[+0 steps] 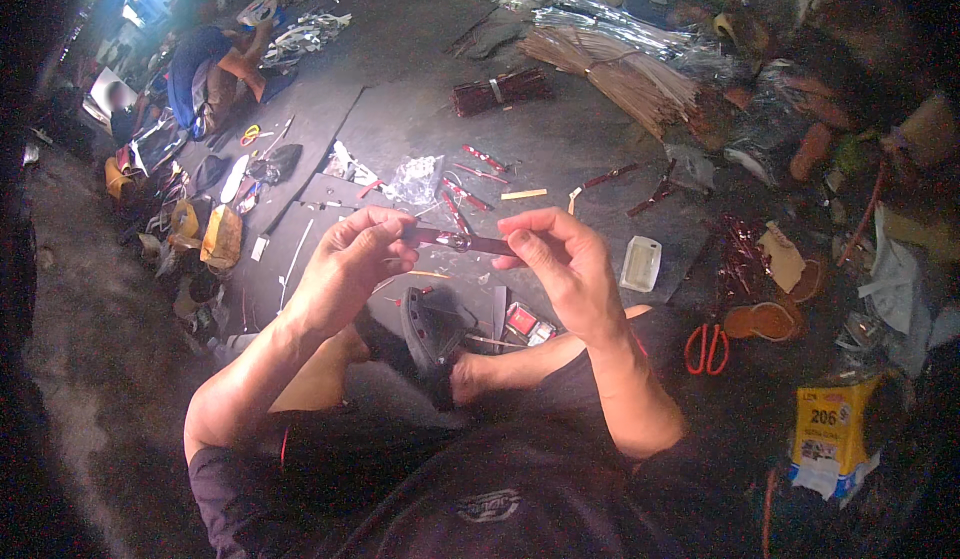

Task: The person sits on the floor and repeatedly cuts small red plastic strips with orange-handled scissors, then inserts a thin white rod into the cut piece. The person handles the pieces one at a time and places finished units aside.

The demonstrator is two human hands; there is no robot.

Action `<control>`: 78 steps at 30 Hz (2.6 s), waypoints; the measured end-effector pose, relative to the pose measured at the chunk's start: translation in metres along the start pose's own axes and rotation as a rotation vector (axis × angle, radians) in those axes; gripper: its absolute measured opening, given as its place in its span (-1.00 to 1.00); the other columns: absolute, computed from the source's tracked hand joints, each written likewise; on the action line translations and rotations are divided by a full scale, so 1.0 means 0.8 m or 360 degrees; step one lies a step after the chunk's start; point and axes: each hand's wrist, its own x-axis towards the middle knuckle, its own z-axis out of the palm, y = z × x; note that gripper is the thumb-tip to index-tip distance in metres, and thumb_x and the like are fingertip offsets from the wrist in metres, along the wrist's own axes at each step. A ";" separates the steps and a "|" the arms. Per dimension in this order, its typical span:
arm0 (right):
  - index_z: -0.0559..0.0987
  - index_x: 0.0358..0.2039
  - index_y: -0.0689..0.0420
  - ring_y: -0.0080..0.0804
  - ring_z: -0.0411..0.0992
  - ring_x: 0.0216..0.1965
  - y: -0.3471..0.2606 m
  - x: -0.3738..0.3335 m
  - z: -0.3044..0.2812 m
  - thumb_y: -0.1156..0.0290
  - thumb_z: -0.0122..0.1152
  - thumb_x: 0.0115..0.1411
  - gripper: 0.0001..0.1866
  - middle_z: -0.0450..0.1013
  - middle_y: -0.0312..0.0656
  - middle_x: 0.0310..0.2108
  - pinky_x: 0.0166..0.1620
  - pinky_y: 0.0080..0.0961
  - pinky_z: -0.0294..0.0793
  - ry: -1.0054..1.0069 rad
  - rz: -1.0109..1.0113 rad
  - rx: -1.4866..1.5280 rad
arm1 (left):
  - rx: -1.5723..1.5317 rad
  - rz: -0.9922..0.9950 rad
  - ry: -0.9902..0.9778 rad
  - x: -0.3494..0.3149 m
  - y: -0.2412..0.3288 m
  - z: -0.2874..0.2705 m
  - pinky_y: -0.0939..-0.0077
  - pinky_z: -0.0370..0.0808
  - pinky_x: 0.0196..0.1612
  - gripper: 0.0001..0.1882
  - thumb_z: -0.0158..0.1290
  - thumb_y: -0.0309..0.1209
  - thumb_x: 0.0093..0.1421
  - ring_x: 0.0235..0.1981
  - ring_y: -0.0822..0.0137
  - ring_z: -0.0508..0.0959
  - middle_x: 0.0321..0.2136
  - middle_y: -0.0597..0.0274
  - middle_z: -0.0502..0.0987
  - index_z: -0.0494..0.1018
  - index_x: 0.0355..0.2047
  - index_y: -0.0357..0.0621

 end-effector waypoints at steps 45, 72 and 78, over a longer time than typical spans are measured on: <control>0.55 -0.13 0.28 -0.48 0.56 -0.26 0.004 0.006 0.038 0.37 0.17 0.29 -0.75 0.56 -0.17 -0.28 -0.13 -0.56 0.54 -0.0331 0.0270 0.0086 | 0.0398 0.0201 0.0018 -0.006 -0.002 0.020 0.49 0.52 -0.08 -0.78 0.16 -0.50 0.18 -0.23 0.41 0.58 -0.30 0.18 0.59 0.44 -0.17 -0.27; 0.50 -0.25 0.26 -0.55 0.52 -0.29 0.006 0.023 0.034 0.39 0.19 0.27 -0.82 0.53 -0.22 -0.36 -0.17 -0.56 0.53 -0.0456 0.0209 -0.0052 | 0.0381 0.0149 0.0025 -0.005 -0.002 0.020 0.47 0.52 -0.07 -0.77 0.16 -0.48 0.18 -0.23 0.40 0.58 -0.29 0.19 0.57 0.45 -0.17 -0.25; 0.48 -0.29 0.21 -0.65 0.46 -0.38 0.008 0.025 0.037 0.43 0.20 0.25 -0.87 0.49 -0.33 -0.43 -0.29 -0.63 0.46 -0.0388 0.0056 -0.0234 | 0.0426 0.0148 0.0033 -0.005 0.002 0.023 0.45 0.51 -0.04 -0.78 0.17 -0.48 0.17 -0.21 0.38 0.57 -0.28 0.18 0.57 0.45 -0.18 -0.24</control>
